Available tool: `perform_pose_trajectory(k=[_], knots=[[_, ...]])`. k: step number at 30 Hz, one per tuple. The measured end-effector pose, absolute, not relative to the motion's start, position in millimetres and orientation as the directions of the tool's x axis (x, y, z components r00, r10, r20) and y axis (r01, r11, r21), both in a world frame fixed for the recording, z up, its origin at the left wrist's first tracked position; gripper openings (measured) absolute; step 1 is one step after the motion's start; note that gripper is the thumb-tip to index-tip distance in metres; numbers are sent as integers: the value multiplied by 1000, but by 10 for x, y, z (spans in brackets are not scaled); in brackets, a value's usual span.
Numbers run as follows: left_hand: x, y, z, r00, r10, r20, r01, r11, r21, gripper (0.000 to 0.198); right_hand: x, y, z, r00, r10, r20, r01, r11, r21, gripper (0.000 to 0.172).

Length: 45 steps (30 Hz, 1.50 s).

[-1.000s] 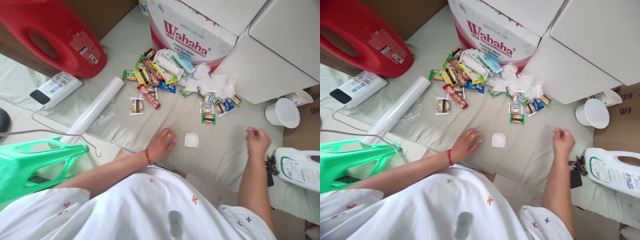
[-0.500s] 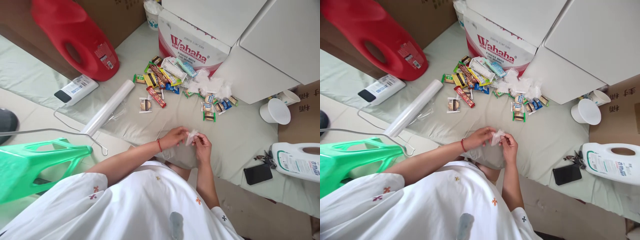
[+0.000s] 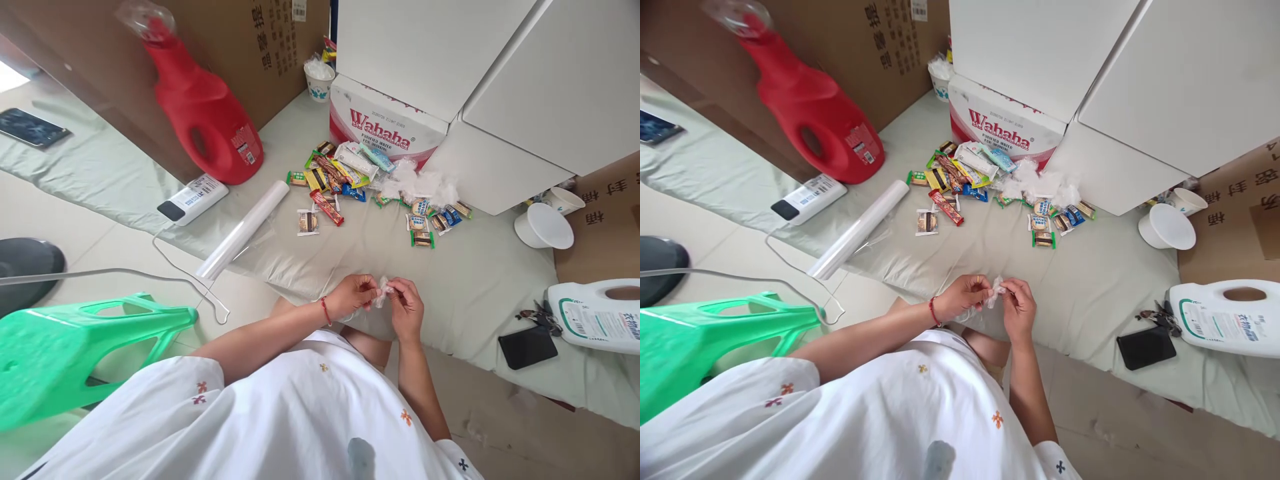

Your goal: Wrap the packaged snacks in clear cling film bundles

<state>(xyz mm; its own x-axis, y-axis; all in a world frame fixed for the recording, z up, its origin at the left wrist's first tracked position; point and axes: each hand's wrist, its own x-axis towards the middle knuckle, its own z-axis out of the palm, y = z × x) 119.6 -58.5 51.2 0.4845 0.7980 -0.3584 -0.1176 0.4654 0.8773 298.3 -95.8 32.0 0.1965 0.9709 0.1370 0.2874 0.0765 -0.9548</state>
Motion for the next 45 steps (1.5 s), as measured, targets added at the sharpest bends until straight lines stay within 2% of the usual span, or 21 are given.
perform_pose_trajectory(k=[5, 7, 11, 15, 17, 20, 24, 27, 30, 33, 36, 40, 43, 45], knots=[[1041, -626, 484, 442, 845, -303, -272, 447, 852, 51, 2977, -1104, 274, 378, 924, 59, -31, 77, -997, 27], [978, -624, 487, 418, 860, -293, -299, 435, 850, 52, 3001, -1176, 269, 367, 930, 5, -151, 64, -986, 26], [934, -620, 520, 386, 901, -197, -274, 316, 908, 49, 3002, -1306, 308, 297, 937, -183, -306, -88, -948, 31], [948, -620, 543, 362, 930, -63, -222, 152, 963, 44, 2947, -1349, 413, 366, 868, -336, -432, -162, -887, 61], [948, -621, 541, 353, 935, -36, -217, 120, 969, 43, 2927, -1341, 473, 347, 869, -353, -400, -203, -894, 68], [912, -598, 532, 397, 916, -61, -237, 167, 957, 44, 2952, -1317, 543, 340, 872, -351, -272, -266, -925, 53], [811, -502, 512, 493, 852, -179, -288, 353, 890, 49, 3058, -1288, 592, 316, 875, -367, -319, -266, -910, 43], [752, -473, 495, 354, 883, -307, -278, 413, 867, 51, 3049, -1259, 586, 276, 875, -398, -358, -291, -887, 42], [760, -572, 509, 207, 896, -392, -215, 433, 875, 55, 2918, -1242, 542, 408, 849, -336, -332, -204, -921, 43], [859, -741, 566, 387, 820, -422, -151, 507, 848, 60, 2745, -1272, 492, 469, 854, -224, -213, -137, -968, 38], [1014, -830, 621, 491, 770, -408, -94, 513, 853, 58, 2612, -1340, 466, 382, 903, -194, -142, -151, -978, 32], [1136, -780, 599, 478, 818, -320, -78, 402, 912, 51, 2577, -1405, 474, 268, 920, -286, -270, -213, -939, 34], [1108, -721, 529, 479, 820, -312, -112, 409, 906, 44, 2668, -1407, 494, 313, 879, -359, -389, -226, -893, 37], [1052, -694, 490, 415, 845, -338, -190, 443, 876, 41, 2755, -1400, 501, 372, 843, -387, -441, -207, -874, 38]])
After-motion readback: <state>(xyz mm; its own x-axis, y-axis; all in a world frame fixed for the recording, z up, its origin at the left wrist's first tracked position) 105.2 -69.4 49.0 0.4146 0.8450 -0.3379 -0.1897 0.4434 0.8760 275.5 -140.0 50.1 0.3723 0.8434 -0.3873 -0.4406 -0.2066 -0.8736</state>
